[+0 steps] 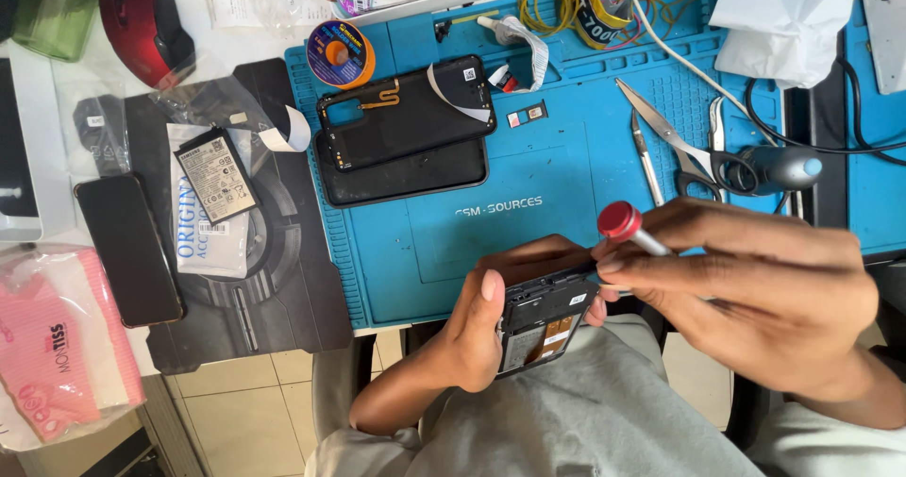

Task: The person disassembles a smartphone on a workbench, using a screwdriver to remove screws and a plastic pry tool to separate the back cover. The person removes the camera module and places it aside, then sets the back cover aside as well.

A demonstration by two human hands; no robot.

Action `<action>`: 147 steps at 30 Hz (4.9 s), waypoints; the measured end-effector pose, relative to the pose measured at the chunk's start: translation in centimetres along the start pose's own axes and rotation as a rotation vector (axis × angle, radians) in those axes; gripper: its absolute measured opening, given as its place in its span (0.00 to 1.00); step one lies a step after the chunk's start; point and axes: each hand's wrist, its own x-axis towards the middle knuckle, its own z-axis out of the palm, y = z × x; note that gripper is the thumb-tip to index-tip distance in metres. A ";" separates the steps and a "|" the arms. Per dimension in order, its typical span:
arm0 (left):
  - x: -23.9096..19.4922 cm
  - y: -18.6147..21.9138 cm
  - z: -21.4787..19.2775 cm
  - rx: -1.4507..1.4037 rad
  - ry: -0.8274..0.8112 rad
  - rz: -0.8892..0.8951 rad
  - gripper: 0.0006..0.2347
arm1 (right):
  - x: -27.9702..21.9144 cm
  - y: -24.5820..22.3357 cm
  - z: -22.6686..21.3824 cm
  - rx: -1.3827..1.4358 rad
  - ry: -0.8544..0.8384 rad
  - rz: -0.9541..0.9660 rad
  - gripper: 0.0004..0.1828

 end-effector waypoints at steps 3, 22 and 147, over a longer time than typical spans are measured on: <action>0.0 -0.1 0.2 0.012 0.008 -0.002 0.43 | -0.4 -0.2 0.0 -0.048 -0.027 -0.043 0.14; 0.3 0.1 0.3 0.400 0.098 0.152 0.41 | 0.5 -0.8 0.6 -0.235 -0.111 -0.170 0.15; -8.9 -1.5 -8.3 1.169 0.359 0.230 0.36 | 1.6 11.9 2.0 -0.471 -0.220 0.037 0.16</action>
